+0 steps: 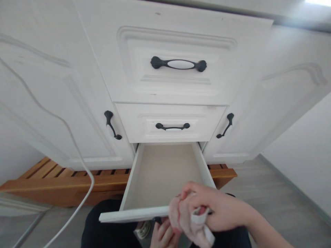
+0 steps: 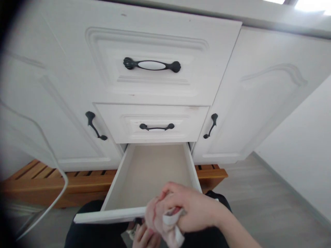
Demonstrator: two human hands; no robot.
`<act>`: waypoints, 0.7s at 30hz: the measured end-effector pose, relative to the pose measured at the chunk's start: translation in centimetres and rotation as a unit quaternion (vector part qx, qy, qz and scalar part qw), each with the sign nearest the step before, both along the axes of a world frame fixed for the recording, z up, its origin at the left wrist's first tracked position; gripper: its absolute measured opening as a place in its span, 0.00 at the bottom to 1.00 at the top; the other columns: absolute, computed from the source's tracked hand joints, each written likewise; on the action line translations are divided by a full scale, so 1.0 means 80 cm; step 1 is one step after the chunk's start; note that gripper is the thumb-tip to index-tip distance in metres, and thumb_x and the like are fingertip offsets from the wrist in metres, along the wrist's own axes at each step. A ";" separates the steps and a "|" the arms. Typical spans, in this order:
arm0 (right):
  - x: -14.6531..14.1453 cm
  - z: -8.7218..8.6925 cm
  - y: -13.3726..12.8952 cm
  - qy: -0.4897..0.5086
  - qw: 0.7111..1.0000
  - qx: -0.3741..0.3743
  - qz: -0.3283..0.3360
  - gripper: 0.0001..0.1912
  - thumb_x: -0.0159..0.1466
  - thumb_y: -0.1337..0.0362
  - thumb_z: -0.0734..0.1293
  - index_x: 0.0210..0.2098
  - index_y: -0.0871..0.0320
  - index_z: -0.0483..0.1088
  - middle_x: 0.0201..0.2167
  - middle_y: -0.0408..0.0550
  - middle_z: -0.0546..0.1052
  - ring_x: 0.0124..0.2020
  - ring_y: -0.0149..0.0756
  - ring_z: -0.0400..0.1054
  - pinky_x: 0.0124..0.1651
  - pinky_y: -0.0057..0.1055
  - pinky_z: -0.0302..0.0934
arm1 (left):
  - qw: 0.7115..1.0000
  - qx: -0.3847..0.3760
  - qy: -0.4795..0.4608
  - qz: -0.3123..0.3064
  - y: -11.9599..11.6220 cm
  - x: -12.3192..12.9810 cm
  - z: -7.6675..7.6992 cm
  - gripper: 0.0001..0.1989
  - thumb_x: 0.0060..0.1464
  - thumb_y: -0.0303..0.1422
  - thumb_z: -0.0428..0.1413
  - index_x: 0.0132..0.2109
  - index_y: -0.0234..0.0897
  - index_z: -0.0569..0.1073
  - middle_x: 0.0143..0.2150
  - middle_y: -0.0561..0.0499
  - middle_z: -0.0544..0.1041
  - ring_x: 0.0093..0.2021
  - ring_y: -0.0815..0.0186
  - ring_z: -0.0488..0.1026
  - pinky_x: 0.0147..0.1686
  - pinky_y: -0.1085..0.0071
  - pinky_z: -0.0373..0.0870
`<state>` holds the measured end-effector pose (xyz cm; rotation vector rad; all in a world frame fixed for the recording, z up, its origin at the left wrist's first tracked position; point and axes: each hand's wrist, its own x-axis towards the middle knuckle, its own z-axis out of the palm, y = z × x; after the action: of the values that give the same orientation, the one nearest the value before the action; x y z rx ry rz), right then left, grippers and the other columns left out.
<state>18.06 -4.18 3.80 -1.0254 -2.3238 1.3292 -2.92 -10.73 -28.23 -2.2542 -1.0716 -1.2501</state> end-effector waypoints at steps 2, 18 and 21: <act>0.061 -0.006 -0.041 -0.050 0.991 0.027 -0.118 0.16 0.54 0.76 0.60 0.33 0.53 0.75 0.45 0.47 0.73 0.52 0.38 0.68 0.55 0.34 0.62 | 0.998 0.014 -0.055 0.005 -0.001 0.006 0.008 0.11 0.55 0.34 0.59 0.45 0.55 0.78 0.33 0.56 0.80 0.43 0.64 0.72 0.51 0.63 0.64; 0.008 -0.264 -0.079 -0.036 0.738 0.333 -0.586 0.21 0.59 0.67 0.65 0.52 0.52 0.74 0.57 0.56 0.71 0.58 0.55 0.64 0.59 0.56 0.59 | 0.996 -0.073 -0.040 -0.044 0.075 0.017 0.083 0.21 0.56 0.22 0.57 0.57 0.34 0.72 0.55 0.44 0.72 0.63 0.54 0.62 0.66 0.61 0.57; 0.003 -0.313 -0.065 0.053 0.801 0.158 -0.575 0.20 0.56 0.70 0.62 0.45 0.51 0.78 0.46 0.50 0.78 0.47 0.46 0.73 0.52 0.44 0.68 | 0.995 -0.079 0.058 -0.009 0.113 0.016 0.099 0.27 0.55 0.19 0.53 0.62 0.32 0.67 0.61 0.41 0.69 0.66 0.50 0.59 0.63 0.58 0.62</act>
<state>18.34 -9.37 -21.21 -1.7119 -1.2355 0.4432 -1.61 -1.73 -20.32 -2.4256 -1.1443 -1.0594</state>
